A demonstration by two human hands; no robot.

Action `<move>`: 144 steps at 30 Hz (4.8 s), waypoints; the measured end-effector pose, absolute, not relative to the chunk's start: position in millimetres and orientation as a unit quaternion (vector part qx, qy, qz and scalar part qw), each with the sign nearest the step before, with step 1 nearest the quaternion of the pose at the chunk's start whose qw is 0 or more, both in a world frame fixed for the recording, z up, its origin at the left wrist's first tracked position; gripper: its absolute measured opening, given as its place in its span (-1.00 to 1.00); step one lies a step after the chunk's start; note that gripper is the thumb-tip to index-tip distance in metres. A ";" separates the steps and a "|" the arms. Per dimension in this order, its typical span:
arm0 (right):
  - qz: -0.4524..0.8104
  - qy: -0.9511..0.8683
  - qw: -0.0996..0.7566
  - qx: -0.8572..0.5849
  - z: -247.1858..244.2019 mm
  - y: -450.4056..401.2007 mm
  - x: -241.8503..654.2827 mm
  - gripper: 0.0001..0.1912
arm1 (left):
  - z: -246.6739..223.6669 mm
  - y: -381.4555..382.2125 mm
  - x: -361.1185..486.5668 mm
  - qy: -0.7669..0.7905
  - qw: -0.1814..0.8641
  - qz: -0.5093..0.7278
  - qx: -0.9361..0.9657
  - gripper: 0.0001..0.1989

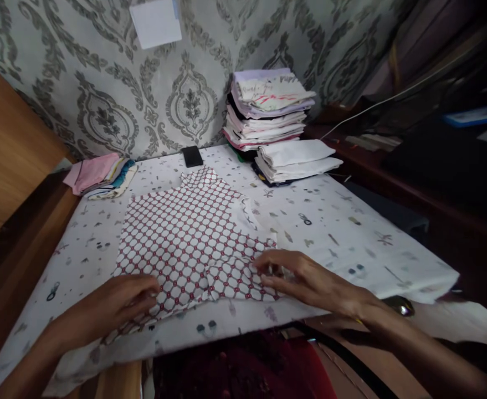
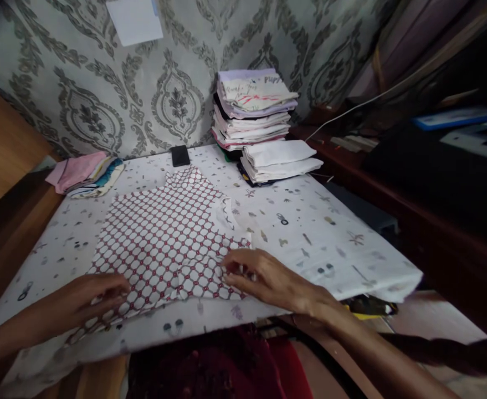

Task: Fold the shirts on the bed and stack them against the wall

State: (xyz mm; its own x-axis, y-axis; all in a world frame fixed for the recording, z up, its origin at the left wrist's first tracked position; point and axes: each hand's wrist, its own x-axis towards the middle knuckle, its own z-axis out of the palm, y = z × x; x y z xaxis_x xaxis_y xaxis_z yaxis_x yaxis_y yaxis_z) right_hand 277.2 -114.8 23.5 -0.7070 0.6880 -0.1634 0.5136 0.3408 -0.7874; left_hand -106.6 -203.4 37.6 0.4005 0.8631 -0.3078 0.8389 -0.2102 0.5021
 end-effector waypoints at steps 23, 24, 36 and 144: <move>0.400 -0.823 0.258 -0.308 7.9 -112.2 231.0 -0.65 | -2.8 -157.8 -17.2 0.424 0.230 0.108 0.869 -0.56; 0.345 -0.845 0.270 -0.306 0.8 -102.4 216.6 -0.61 | -9.5 -150.7 -18.0 0.440 0.212 0.112 0.865 -0.53; 0.000 -0.893 0.189 -0.409 -59.7 16.5 184.7 -0.51 | -44.0 -69.7 -149.0 0.715 0.032 0.091 0.692 -0.44; 0.080 -0.921 0.192 -0.331 -46.8 44.4 205.4 -0.56 | -13.3 -98.4 -140.6 0.679 0.064 0.081 0.727 -0.49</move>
State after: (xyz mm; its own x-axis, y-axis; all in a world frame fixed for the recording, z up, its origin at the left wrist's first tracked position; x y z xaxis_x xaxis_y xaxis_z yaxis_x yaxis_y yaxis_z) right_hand 205.4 44.4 -46.8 -0.7075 0.6396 0.3006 0.5784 0.7684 -0.2738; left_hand -140.6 -98.4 -13.3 0.0656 0.9974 0.0302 0.9766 -0.0704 0.2032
